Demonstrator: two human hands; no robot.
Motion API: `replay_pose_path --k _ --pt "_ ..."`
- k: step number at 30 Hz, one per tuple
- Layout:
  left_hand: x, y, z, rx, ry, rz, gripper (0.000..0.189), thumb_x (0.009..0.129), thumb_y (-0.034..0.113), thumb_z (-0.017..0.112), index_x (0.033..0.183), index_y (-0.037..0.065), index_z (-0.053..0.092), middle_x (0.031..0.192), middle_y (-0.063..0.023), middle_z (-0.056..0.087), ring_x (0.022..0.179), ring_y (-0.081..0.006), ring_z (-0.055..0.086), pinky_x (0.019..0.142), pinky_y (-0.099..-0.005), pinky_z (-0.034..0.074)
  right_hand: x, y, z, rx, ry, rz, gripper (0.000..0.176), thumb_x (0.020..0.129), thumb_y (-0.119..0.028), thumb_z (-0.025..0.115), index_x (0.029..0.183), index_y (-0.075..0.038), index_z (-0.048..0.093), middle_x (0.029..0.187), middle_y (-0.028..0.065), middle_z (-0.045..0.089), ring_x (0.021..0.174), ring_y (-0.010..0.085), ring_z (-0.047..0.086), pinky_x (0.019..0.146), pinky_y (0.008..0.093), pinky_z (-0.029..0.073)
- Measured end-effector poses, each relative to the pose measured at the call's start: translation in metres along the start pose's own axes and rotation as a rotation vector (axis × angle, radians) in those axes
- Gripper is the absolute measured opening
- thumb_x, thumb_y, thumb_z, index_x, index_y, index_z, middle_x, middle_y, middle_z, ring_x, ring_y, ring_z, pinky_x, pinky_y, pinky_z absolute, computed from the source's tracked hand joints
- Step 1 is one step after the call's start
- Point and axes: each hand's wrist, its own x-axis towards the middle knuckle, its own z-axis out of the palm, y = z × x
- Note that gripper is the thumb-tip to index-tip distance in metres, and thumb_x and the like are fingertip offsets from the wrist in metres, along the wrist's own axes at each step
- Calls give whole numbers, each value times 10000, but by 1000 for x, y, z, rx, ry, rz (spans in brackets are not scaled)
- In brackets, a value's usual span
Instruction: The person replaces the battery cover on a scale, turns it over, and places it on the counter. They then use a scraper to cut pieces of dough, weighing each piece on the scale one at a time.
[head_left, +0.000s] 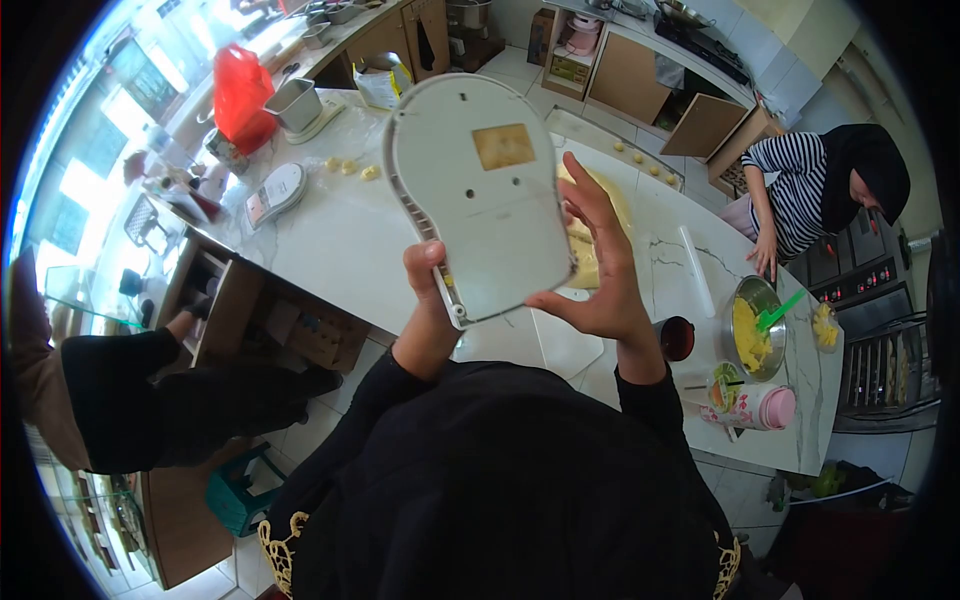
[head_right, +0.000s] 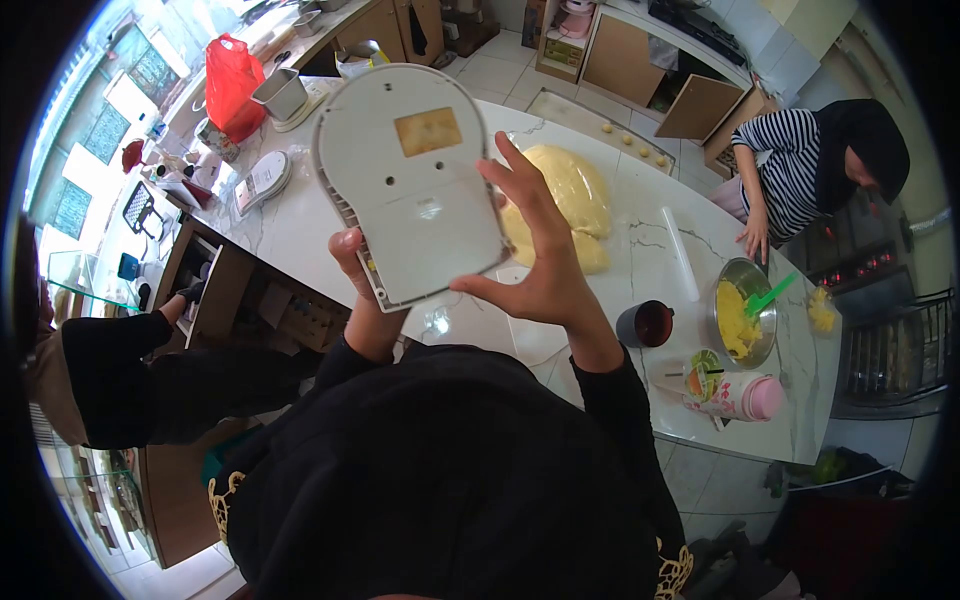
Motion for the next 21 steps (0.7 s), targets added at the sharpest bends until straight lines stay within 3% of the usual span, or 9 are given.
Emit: replay_pose_path --k 2,4,6,7,10,12,15,17,21 --pt "1 23 3 763 223 116 845 647 419 594 1322 -26 348 1240 -212 481 1121 -315 501 928 -400 436 -2 0 7 -141 56 27 783 635 -261 809 1302 -72 445 1435 215 288 1284 355 361 1017 421 340" --pt "-2 72 -35 1082 255 177 877 606 262 691 1350 5 304 1252 -188 446 1100 -294 494 912 -380 436 -12 7 -2 -186 54 58 758 665 -244 785 1314 -73 433 1433 210 289 1287 351 355 1026 421 329" --pt "-3 97 -40 1510 505 508 974 553 111 735 1388 64 234 1283 -167 377 1096 -283 469 899 -369 436 -26 10 -10 -272 73 128 636 729 -189 719 1294 -64 455 1400 195 338 1269 334 380 1026 405 331" --pt "-9 123 -62 1699 529 552 1028 553 78 731 1414 120 171 1279 -150 340 1097 -263 436 889 -375 439 -34 15 -16 -268 78 126 636 729 -189 719 1294 -64 455 1400 195 338 1269 334 380 1026 405 331" --pt "-31 146 -82 1926 720 572 1034 536 143 741 1410 124 189 1269 -165 351 1135 -295 410 940 -435 391 -64 32 -22 -361 97 284 529 739 -144 695 1229 -53 517 1336 175 416 1229 321 427 1012 397 345" --pt "-50 156 -108 2417 1023 392 1091 499 203 752 1418 131 169 1259 -182 354 1174 -352 366 991 -506 301 -80 37 -21 -400 99 401 437 749 -107 673 1167 -45 563 1260 156 482 1181 301 470 993 376 362" --pt "-64 143 -131 2345 1227 275 1130 474 244 756 1425 153 153 1264 -192 347 1206 -396 319 1010 -540 231 -99 42 -14 -416 61 476 417 753 -100 671 1153 -41 570 1220 150 508 1144 289 496 971 359 380" --pt "-73 135 -147 2341 1257 231 1156 474 242 771 1429 173 124 1241 -189 357 1201 -395 315 993 -580 224 -110 46 -8 -388 63 516 414 753 -98 670 1150 -38 570 1207 148 516 1128 287 505 963 354 386" --pt "-84 121 -160 2360 1293 -72 1219 466 264 803 1428 208 56 1220 -208 355 1195 -423 303 964 -659 185 -123 44 -4 -375 71 558 395 751 -85 669 1131 -34 576 1168 143 541 1062 284 537 926 345 414"
